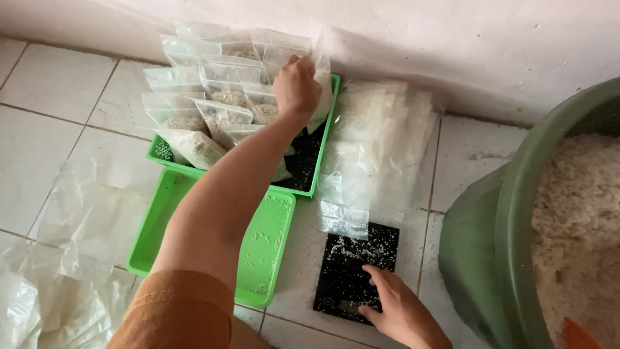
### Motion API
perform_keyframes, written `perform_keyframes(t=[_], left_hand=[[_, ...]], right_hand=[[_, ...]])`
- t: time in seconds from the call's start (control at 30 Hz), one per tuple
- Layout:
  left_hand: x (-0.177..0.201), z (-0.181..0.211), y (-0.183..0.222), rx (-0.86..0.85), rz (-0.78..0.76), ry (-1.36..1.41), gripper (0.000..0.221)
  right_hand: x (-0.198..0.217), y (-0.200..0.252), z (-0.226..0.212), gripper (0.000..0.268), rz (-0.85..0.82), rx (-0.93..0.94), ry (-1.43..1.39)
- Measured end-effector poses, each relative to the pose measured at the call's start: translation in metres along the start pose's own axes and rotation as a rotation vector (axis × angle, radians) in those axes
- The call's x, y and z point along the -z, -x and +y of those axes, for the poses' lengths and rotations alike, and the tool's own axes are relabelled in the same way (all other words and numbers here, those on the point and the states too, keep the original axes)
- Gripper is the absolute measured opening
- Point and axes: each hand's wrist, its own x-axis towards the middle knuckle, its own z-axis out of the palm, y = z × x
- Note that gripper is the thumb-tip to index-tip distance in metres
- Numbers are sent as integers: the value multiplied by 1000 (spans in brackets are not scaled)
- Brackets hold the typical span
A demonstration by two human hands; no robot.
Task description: Manually packaging grains into small plastic bags using a scoop and a digital scale
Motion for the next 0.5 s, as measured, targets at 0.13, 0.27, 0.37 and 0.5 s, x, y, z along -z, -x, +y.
perform_keyframes(t=[0.13, 0.27, 0.37, 0.5], left_hand=[[39, 23, 2, 100, -220, -116, 23], [74, 47, 34, -38, -64, -17, 36], [99, 69, 105, -98, 29, 138, 55], [64, 49, 162, 537, -189, 304, 67]], right_hand=[[0, 3, -4, 74, -13, -9, 18], [7, 9, -13, 75, -27, -31, -15], [3, 8, -7, 75, 7, 10, -12], [-3, 8, -1, 75, 40, 60, 21]])
